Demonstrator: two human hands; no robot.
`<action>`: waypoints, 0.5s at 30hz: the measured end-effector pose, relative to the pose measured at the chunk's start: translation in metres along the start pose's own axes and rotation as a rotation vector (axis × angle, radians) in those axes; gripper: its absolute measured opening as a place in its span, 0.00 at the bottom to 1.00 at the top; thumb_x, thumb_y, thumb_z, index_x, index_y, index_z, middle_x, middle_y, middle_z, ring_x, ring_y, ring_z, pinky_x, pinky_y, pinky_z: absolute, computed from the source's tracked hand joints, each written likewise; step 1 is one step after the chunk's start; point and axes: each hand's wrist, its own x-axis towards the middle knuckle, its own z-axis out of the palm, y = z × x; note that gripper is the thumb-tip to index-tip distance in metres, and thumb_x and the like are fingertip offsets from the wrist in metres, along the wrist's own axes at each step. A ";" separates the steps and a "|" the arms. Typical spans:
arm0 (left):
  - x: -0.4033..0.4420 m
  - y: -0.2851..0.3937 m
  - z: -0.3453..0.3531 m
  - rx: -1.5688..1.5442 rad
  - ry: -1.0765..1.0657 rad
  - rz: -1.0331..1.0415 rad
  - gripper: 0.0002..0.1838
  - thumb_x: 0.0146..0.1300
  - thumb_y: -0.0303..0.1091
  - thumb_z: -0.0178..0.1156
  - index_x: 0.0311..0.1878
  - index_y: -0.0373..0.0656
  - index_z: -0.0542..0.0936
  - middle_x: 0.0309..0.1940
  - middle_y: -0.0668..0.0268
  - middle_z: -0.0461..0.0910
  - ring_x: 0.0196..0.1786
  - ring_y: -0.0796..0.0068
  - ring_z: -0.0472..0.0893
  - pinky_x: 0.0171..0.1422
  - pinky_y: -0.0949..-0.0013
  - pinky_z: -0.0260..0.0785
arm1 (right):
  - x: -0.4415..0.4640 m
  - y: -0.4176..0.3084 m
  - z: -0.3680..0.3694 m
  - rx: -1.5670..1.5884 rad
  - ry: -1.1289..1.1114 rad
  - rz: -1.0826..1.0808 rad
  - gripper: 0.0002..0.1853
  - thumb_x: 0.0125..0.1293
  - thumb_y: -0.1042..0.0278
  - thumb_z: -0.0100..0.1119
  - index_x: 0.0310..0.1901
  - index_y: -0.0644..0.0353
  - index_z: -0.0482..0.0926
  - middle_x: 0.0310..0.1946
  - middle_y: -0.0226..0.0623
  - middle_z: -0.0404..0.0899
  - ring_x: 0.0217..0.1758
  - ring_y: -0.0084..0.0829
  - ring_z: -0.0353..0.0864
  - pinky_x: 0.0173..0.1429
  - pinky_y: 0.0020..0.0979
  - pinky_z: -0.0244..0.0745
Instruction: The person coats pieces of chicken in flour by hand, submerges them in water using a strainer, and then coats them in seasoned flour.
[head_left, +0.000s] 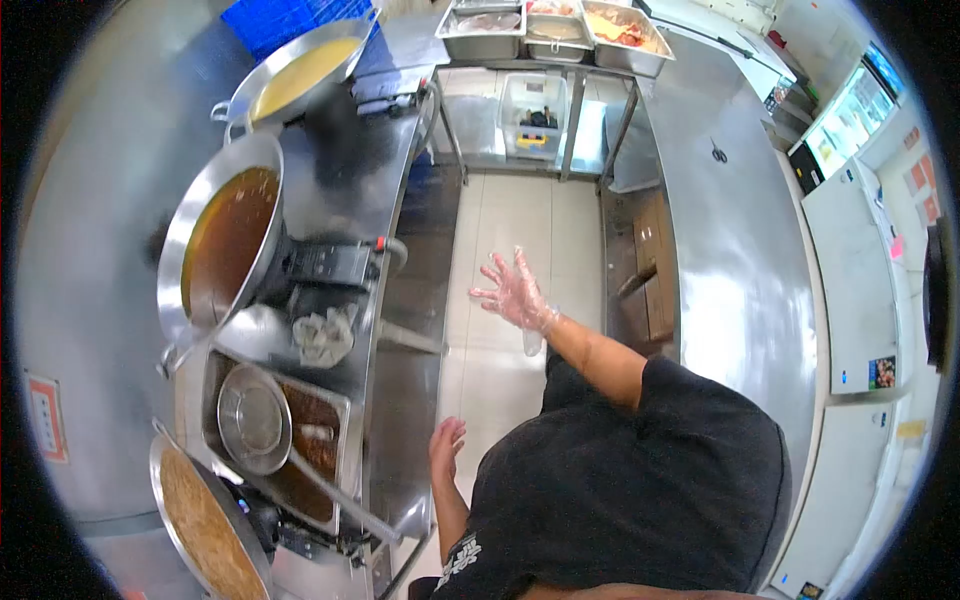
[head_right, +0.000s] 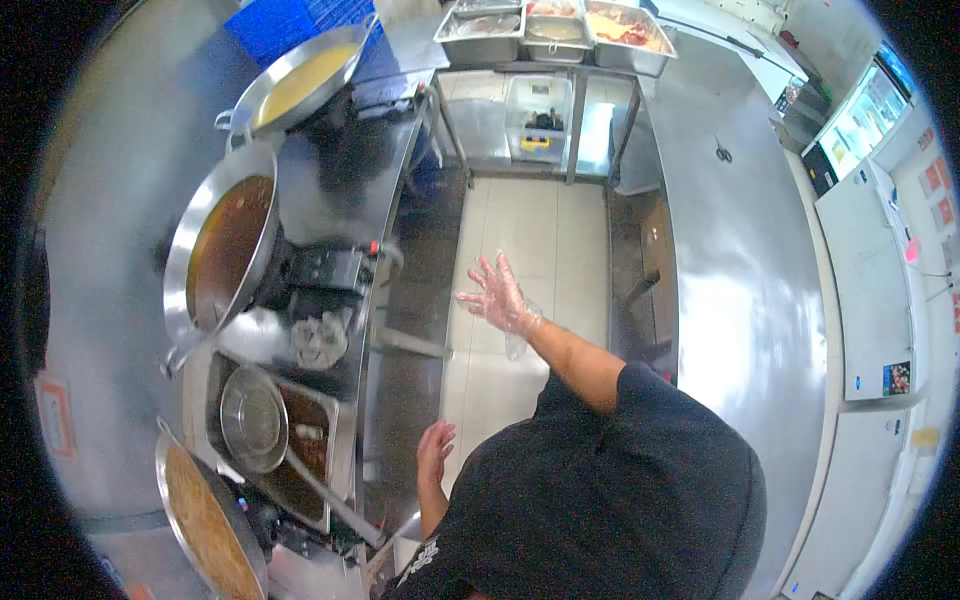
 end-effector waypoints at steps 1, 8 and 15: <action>0.000 0.026 0.007 0.126 -0.059 0.048 0.27 0.61 0.48 0.66 0.57 0.40 0.75 0.50 0.63 0.81 0.53 0.70 0.78 0.61 0.60 0.66 | 0.004 0.008 0.007 -0.003 -0.001 -0.007 0.53 0.59 0.16 0.29 0.76 0.39 0.26 0.79 0.35 0.26 0.75 0.52 0.54 0.75 0.63 0.21; 0.015 0.225 0.261 1.291 -0.331 0.464 0.30 0.56 0.58 0.67 0.44 0.38 0.75 0.41 0.56 0.81 0.47 0.59 0.81 0.53 0.59 0.72 | 0.063 -0.065 -0.052 0.316 0.130 -0.047 0.55 0.58 0.15 0.31 0.74 0.40 0.20 0.79 0.34 0.22 0.79 0.50 0.40 0.73 0.68 0.33; 0.141 0.262 0.436 1.422 -0.437 1.212 0.14 0.66 0.41 0.56 0.29 0.42 0.74 0.25 0.56 0.78 0.33 0.50 0.78 0.38 0.52 0.67 | 0.110 -0.215 -0.149 0.433 0.258 -0.333 0.56 0.57 0.15 0.32 0.75 0.41 0.24 0.79 0.32 0.21 0.81 0.46 0.26 0.72 0.69 0.37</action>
